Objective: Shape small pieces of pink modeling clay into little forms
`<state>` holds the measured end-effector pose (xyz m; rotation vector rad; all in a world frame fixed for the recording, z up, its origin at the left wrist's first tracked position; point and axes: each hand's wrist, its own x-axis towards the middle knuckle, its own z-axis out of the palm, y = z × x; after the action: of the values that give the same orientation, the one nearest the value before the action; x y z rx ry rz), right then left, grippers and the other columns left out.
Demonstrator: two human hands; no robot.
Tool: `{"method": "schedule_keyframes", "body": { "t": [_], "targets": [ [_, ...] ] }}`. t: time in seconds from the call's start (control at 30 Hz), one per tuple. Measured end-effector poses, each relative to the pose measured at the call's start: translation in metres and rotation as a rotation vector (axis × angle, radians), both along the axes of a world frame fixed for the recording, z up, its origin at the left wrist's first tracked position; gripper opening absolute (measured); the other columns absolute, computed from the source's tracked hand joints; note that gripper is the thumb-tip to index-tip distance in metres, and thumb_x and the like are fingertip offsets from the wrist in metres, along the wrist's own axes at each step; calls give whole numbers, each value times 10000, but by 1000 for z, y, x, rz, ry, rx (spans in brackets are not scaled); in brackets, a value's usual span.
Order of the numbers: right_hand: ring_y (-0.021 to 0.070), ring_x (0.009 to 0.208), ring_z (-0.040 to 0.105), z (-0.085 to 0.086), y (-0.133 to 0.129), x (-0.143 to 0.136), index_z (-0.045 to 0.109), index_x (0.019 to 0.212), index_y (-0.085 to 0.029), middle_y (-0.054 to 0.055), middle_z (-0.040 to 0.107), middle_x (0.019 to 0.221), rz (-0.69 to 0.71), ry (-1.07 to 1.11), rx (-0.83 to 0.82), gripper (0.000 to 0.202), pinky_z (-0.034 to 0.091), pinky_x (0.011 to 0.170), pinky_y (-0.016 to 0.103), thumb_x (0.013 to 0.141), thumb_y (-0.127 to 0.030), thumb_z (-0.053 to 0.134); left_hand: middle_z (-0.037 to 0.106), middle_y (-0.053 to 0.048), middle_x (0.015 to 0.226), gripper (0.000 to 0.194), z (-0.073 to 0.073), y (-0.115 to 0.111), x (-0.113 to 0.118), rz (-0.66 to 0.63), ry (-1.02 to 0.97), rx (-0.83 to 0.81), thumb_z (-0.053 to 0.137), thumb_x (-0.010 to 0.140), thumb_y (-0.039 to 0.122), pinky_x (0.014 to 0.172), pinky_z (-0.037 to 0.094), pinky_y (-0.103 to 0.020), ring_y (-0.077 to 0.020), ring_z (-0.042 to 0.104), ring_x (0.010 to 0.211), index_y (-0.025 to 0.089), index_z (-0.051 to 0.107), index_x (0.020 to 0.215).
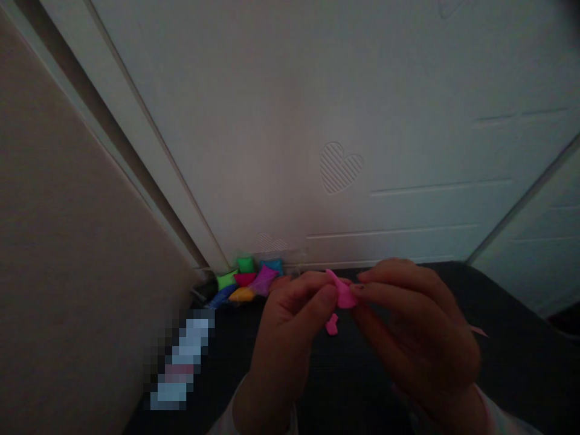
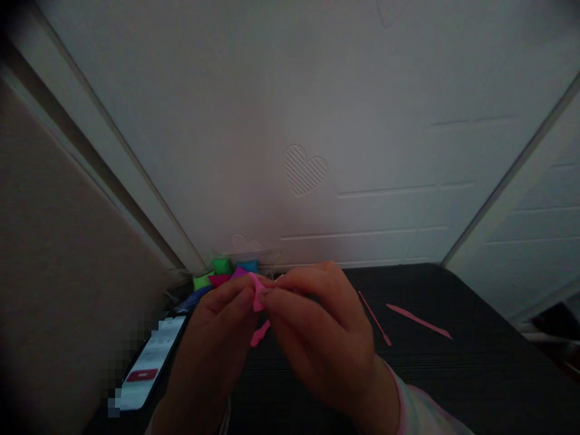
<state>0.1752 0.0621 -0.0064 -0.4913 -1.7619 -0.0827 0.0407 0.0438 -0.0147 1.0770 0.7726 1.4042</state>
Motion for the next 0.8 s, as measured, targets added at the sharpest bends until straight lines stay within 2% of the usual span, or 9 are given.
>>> {"method": "schedule_keyframes", "body": {
  "t": [0.13,0.23,0.37,0.43,0.57,0.7,0.8],
  "targets": [
    [132,767,555,-2,1,1,610,921,-182,19,608,860,-31,-29,56,240,479,656,273,743,-21,623,585,22,685,113,0,0,1,50,-28,4,668,755,317,640,428,-202,-94,518,658,222,726,776],
    [133,740,555,-2,1,2,625,918,-168,21,620,835,-32,-32,63,240,470,640,279,734,-14,631,601,26,701,88,2,0,2,35,-77,6,688,735,300,556,414,-195,-82,504,594,221,720,760],
    [120,738,548,-2,0,1,619,913,-152,15,608,823,9,20,19,243,466,651,266,731,11,624,630,11,721,137,1,1,2,-3,-89,18,666,755,340,688,430,-205,-111,550,730,225,732,791],
    [115,747,550,-1,-1,0,612,904,-156,9,597,821,22,39,-15,226,471,657,255,742,3,614,644,4,748,138,1,0,3,-13,-87,20,650,770,338,703,423,-213,-133,557,799,240,735,820],
    [123,754,563,0,-1,0,606,920,-174,9,594,819,1,33,-12,239,486,649,255,744,-12,615,653,-6,777,127,1,-1,2,-12,-62,43,639,782,315,595,399,-221,-123,523,694,230,731,802],
    [140,755,565,-1,0,2,614,948,-199,20,606,852,-23,-18,44,281,488,640,282,739,-13,620,601,9,693,103,4,0,2,31,-47,99,641,783,279,573,395,-218,-104,486,621,225,724,757],
    [141,736,560,-1,0,2,618,947,-196,22,617,849,-5,-31,41,267,479,629,292,749,-17,608,600,24,687,79,4,0,1,12,-53,118,649,778,252,545,394,-202,-87,482,592,245,721,745]
  ]
}}
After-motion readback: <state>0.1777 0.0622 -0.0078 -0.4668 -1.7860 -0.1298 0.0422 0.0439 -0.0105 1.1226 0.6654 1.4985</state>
